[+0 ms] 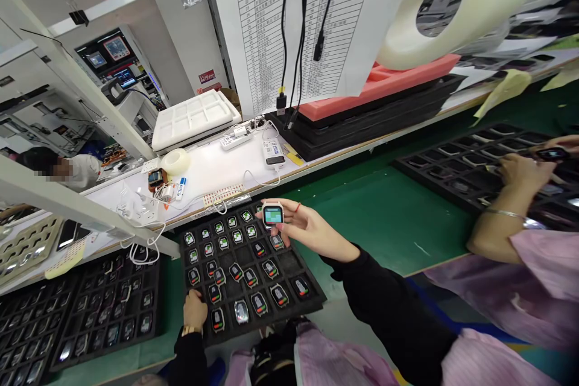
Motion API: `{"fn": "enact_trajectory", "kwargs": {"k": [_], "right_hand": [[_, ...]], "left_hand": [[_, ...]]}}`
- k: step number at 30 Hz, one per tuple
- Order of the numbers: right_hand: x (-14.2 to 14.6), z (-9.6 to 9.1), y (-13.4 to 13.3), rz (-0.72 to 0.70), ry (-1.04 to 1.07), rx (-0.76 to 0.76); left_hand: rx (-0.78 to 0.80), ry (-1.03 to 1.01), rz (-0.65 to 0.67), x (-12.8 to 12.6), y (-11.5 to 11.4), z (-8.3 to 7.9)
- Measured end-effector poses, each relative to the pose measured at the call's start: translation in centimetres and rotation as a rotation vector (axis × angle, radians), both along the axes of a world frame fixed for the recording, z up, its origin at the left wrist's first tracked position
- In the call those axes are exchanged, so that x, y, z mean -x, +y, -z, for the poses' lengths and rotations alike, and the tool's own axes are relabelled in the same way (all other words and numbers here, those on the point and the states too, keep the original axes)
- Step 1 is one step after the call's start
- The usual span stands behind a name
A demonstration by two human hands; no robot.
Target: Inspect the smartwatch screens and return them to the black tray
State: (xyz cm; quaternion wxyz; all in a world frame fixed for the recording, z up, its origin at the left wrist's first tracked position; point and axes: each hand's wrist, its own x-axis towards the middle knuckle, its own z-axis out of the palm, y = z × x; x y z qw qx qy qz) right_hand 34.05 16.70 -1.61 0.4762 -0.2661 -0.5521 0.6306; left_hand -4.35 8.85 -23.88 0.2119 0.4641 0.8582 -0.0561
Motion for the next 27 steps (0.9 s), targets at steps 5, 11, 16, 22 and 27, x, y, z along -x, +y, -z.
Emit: {"fn": "enact_trajectory", "kwargs": {"k": [5, 11, 16, 22, 27], "right_hand": [[0.1, -0.3, 0.2, 0.018, 0.008, 0.023], [0.1, 0.0, 0.4, 0.014, 0.003, 0.015], [-0.1, 2.8, 0.5, 0.009, -0.011, 0.08], [-0.8, 13.5, -0.7, 0.023, -0.352, 0.27], [-1.0, 21.5, -2.4, -0.015, -1.128, 0.045]], "left_hand": [[-0.003, 0.003, -0.011, -0.1, -0.1, -0.1], [-0.011, 0.01, -0.015, -0.4, 0.0, -0.4], [-0.012, 0.013, -0.015, -0.6, 0.0, -0.7], [-0.02, 0.011, -0.024, -0.6, -0.2, -0.1], [-0.04, 0.001, -0.035, -0.6, -0.5, 0.3]]}}
